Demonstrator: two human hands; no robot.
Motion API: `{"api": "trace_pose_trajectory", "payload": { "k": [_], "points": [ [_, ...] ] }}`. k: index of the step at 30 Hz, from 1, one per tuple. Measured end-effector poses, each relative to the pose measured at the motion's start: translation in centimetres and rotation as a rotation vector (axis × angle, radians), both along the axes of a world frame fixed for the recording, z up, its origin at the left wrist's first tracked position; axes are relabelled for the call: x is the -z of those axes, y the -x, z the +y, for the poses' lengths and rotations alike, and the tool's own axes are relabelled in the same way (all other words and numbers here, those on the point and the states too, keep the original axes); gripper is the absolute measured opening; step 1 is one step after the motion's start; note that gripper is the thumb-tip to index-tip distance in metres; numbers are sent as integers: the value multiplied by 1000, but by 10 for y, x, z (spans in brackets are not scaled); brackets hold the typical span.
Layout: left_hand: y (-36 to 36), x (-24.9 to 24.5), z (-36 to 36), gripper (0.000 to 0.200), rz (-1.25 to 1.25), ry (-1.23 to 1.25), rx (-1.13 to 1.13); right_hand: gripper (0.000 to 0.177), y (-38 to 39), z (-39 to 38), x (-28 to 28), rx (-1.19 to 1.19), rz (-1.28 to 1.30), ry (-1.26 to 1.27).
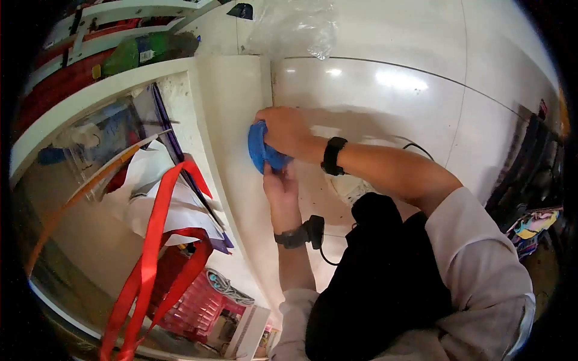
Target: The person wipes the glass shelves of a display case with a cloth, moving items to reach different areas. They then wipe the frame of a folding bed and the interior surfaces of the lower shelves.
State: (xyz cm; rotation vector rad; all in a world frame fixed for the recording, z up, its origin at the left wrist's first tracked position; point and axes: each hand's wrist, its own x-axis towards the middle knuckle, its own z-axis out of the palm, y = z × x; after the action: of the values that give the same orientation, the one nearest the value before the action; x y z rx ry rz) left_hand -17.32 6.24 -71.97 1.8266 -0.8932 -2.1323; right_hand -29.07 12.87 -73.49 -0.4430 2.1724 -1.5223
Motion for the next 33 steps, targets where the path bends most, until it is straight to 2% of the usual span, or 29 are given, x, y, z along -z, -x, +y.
{"api": "trace_pose_trajectory", "payload": {
  "k": [2, 4, 6, 7, 10, 11, 13, 15, 17, 19, 23, 26, 29, 33],
  "points": [
    [9, 2, 1, 39, -23, 35, 31, 23, 5, -2, 3, 11, -7, 11],
    [21, 22, -6, 38, 114, 147, 346, 23, 27, -2, 14, 25, -20, -10],
    [52, 41, -11, 37, 176, 85, 370, 23, 55, -3, 25, 266, 191, -117],
    [84, 35, -5, 37, 170, -28, 235, 23, 74, 0, 28, 265, 149, -118],
    [111, 54, -4, 34, 427, -6, 351, 23, 107, 9, 32, 270, 114, -112],
    [111, 58, -6, 33, 354, -35, 285, 23, 110, 10, 32, 273, 119, -109],
    [110, 69, -8, 33, 221, -92, 154, 22, 101, 9, 36, 222, 71, -177],
    [85, 51, -3, 33, 85, -52, 121, 26, 81, 6, 39, 203, 77, -208],
    [43, 49, -11, 35, 118, -89, 31, 31, 41, 0, 36, 176, 80, -189],
    [10, 33, -7, 35, 37, -10, 30, 31, 11, 0, 21, 97, 1, -155],
    [-38, 19, -14, 35, 66, -124, -93, 31, -28, -4, 15, 5, -78, 10],
    [-51, 22, -17, 35, 51, -11, 86, 31, -24, 5, 12, -39, -97, 66],
    [-37, 22, -8, 32, 89, 102, 84, 34, -12, 10, 27, -27, -159, 217],
    [-17, 7, 9, 29, 150, 346, 161, 44, 14, 35, 17, -49, -204, 370]
  ]
}}
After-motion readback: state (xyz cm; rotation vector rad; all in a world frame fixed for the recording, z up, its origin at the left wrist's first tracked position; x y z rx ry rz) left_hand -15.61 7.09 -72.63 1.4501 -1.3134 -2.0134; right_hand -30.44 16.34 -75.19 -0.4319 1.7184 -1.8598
